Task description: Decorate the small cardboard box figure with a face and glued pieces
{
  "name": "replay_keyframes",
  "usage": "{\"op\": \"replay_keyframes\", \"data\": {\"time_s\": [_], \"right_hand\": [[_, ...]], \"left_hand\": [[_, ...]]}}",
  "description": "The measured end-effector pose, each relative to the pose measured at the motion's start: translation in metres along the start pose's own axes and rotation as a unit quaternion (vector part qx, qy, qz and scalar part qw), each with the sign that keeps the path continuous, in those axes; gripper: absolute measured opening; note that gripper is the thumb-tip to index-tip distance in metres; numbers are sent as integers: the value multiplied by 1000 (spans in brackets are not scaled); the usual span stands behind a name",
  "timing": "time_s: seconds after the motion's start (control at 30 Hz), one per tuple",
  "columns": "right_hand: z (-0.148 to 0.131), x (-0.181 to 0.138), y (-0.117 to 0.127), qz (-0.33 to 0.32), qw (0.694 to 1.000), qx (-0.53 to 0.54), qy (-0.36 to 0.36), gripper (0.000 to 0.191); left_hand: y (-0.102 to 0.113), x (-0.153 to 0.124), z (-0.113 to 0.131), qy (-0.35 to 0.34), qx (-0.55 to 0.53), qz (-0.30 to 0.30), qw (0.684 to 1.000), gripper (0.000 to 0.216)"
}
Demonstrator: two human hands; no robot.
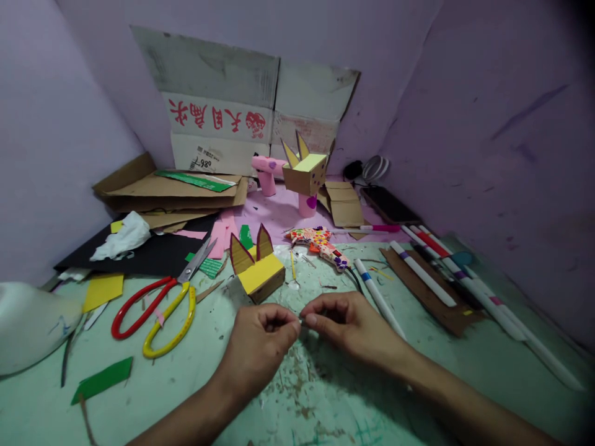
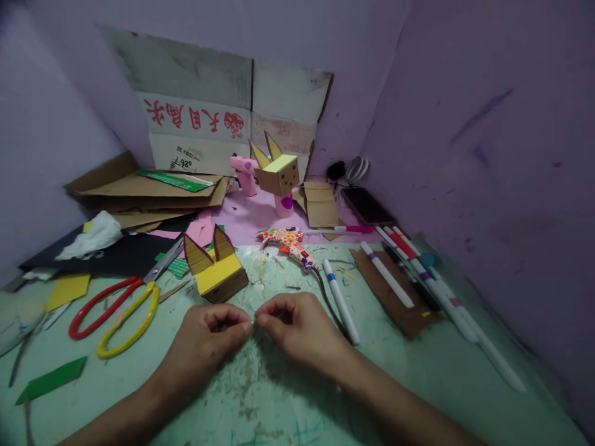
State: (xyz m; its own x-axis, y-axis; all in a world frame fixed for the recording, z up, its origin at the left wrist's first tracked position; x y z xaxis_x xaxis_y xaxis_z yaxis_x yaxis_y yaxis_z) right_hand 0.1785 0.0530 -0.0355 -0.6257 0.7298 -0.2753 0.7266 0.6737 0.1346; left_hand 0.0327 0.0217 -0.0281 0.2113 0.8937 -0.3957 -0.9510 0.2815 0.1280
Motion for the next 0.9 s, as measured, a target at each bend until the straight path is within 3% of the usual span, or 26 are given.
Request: {"op": "replay_keyframes", "data": {"time_s": [0.5,0.73,0.9], "right_hand": [[-3,-9,-2,-5,982,-183,51,16],[-1,-6,-2,-3,989,-146,31,14],[-1,-2,0,13,1000,-11,-25,11]], "left_hand": [[-2,0,-1,-4,33,-22,999,13],[-1,2,-2,-19,58,-25,998,11],[-1,-6,2,-43,108,-23,993,15]]}}
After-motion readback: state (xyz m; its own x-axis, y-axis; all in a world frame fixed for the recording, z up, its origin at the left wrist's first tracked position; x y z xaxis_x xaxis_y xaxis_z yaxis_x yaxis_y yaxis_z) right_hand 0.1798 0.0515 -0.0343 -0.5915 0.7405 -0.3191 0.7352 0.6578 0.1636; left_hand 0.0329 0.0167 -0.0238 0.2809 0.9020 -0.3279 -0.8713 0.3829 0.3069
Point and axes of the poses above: each hand's wrist, its own x-axis towards the middle knuckle, its own y-axis out of the back of the hand, z = x × y, the point moved 2 cm from there along x, towards the middle knuckle, and after that the axes turned 14 degrees about -z, right-handed, at the moved point
